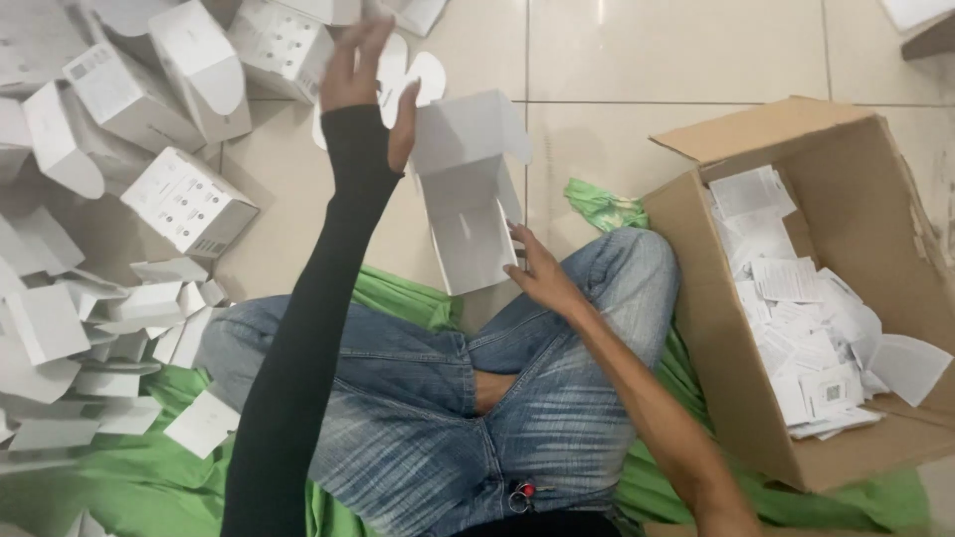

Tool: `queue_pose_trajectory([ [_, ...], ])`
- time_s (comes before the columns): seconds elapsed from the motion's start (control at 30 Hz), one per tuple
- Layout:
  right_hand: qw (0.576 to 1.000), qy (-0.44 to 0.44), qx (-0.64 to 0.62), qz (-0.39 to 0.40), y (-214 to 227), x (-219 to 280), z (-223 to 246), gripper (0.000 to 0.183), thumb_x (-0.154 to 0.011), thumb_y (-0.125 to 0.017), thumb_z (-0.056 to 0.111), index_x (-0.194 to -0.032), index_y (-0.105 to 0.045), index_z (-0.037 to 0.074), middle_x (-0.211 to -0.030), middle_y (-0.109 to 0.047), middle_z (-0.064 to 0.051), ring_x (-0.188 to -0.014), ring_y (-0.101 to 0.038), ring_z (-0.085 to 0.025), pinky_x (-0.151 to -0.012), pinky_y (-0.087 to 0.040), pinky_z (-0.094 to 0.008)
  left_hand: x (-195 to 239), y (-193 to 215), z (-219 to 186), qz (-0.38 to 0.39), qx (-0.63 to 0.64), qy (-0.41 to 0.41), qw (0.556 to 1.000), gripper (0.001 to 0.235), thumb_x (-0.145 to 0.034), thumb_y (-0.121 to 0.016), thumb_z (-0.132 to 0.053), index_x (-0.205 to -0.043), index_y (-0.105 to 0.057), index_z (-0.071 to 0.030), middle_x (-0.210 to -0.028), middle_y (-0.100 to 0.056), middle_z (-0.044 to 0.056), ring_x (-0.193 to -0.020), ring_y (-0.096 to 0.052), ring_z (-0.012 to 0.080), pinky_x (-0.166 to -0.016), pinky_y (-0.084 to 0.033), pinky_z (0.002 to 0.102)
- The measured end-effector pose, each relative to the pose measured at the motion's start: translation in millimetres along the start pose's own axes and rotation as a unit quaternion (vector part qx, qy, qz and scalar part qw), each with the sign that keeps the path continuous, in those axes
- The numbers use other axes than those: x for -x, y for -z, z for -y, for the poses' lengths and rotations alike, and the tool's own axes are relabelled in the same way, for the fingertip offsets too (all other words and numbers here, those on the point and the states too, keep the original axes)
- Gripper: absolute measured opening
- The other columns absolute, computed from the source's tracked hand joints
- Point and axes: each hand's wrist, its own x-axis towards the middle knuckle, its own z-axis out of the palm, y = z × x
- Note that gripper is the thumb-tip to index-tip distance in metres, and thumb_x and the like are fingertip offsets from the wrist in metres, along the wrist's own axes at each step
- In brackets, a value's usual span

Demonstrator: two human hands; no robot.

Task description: The person sits on the floor and repeatedly picks up small white boxes, inserts folded paper inserts into them, and closes the boxes. The person also handles larger cardboard boxes and stacks of paper inserts during the process.

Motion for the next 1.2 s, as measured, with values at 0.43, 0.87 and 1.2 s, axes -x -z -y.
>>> queue_pose_trajectory([
  [0.43, 0.995, 0.072, 0.057, 0.05, 161.2, 157.0, 80.0, 0.042, -0.102, -0.063, 0.021, -0.142, -0.059, 0.01, -0.143, -0.062, -0.012, -0.135, -0.058, -0.03, -0.112, -0.047, -0.044, 55.3, -63.9, -44.3, 0.347, 0.019, -0.016, 0.937, 0.036, -0.102, -0.069, -0.026, -0.128, -0.067, 0.0, -0.121, -0.072, 0.025, -0.111, -0.069, 0.0397, -0.097, -0.053, 0.047],
  [0.87, 0.858, 0.005, 0.468, -0.213, 320.7, 225.2, -99.5, 0.054, -0.074, -0.072, 0.013, -0.127, -0.07, 0.004, -0.129, -0.069, -0.019, -0.115, -0.066, -0.04, -0.098, -0.05, -0.051, 55.7, -218.7, -164.4, 0.316, 0.109, -0.047, 0.941, 0.07, -0.1, -0.069, -0.015, -0.161, -0.039, -0.006, -0.16, -0.046, 0.025, -0.148, -0.047, 0.0429, -0.124, -0.036, 0.055],
  [1.2, 0.949, -0.111, 0.059, -0.289, 338.5, 203.7, -64.3, 0.025, -0.1, -0.061, 0.007, -0.123, -0.07, 0.009, -0.123, -0.074, -0.006, -0.12, -0.07, -0.026, -0.106, -0.056, -0.045, 61.0, -360.5, -266.4, 0.428, 0.364, -0.038, 0.826, 0.089, -0.088, -0.083, -0.025, -0.156, -0.034, 0.004, -0.146, -0.05, 0.028, -0.133, -0.052, 0.0434, -0.11, -0.042, 0.048],
])
